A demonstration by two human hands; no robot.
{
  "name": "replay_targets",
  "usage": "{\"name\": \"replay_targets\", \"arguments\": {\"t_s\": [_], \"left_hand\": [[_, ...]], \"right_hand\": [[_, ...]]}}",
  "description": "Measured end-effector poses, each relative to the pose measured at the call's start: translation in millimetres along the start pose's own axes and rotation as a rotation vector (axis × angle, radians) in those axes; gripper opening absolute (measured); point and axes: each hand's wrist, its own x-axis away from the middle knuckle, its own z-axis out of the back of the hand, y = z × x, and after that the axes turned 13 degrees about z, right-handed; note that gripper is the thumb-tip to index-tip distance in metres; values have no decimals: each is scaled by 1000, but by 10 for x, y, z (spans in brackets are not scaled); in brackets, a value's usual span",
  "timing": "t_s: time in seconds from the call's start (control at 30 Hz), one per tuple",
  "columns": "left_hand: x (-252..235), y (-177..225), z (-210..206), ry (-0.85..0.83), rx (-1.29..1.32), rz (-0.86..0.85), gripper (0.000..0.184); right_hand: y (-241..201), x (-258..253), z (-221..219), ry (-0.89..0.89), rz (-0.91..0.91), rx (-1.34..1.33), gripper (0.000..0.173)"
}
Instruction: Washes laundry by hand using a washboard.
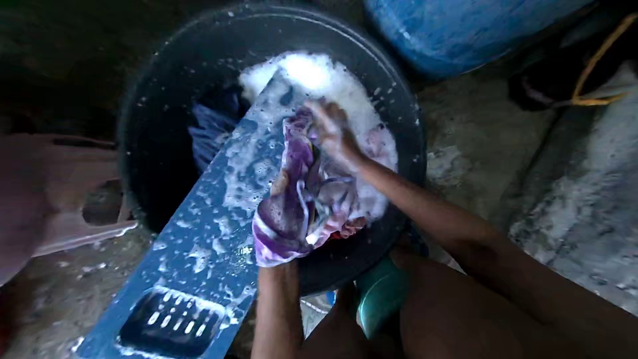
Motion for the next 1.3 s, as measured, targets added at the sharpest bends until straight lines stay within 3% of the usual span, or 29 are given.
{"name": "replay_targets", "arguments": {"t_s": [0.07,0.13,0.2,0.27,0.37,0.43,0.5,0.57,0.6,0.63,0.67,0.73,0.8,0.87,1.0,1.17,1.3], "left_hand": [[-39,25,222,-223,152,-25,39],[43,125,466,-173,110,4,43],[264,165,598,123,-176,50,46],[452,140,631,401,-492,118,53],[615,1,553,662,-676,-14,61],[681,-155,435,752,-875,-132,75],[620,-303,310,842,-1138,-178,89],[471,-349,297,876,-1126,-216,63],[397,-306,300,875,-982,-223,46],[344,-236,306,840,-772,-211,36],[326,-150,315,773,-549,-212,31],[380,105,269,650,-222,-284,22],[480,356,182,561,-60,-340,20],[518,544,22,558,-34,-373,20],[330,878,-370,423,-129,-385,18],[-33,1555,-768,203,-126,-538,19],[69,1919,-936,135,79,-575,14]], "right_hand": [[93,49,589,142,-66,127,48],[280,275,1161,270,-110,302,53],[641,738,1564,337,-242,422,54],[1007,1266,1749,240,-463,536,50],[1370,1721,1766,87,-682,576,49],[1204,1624,1735,199,-564,619,49],[889,1212,1646,365,-201,633,42],[596,683,1409,333,111,526,37],[518,478,1224,202,139,479,38],[517,331,1023,17,52,478,45],[574,244,807,-182,-100,492,57],[640,188,336,-408,-357,496,80],[589,262,143,-493,-535,451,78],[556,340,276,-577,-677,286,70],[688,481,503,-516,-792,59,50],[399,415,416,-335,-464,314,47],[531,121,258,-374,-587,311,53]]}}
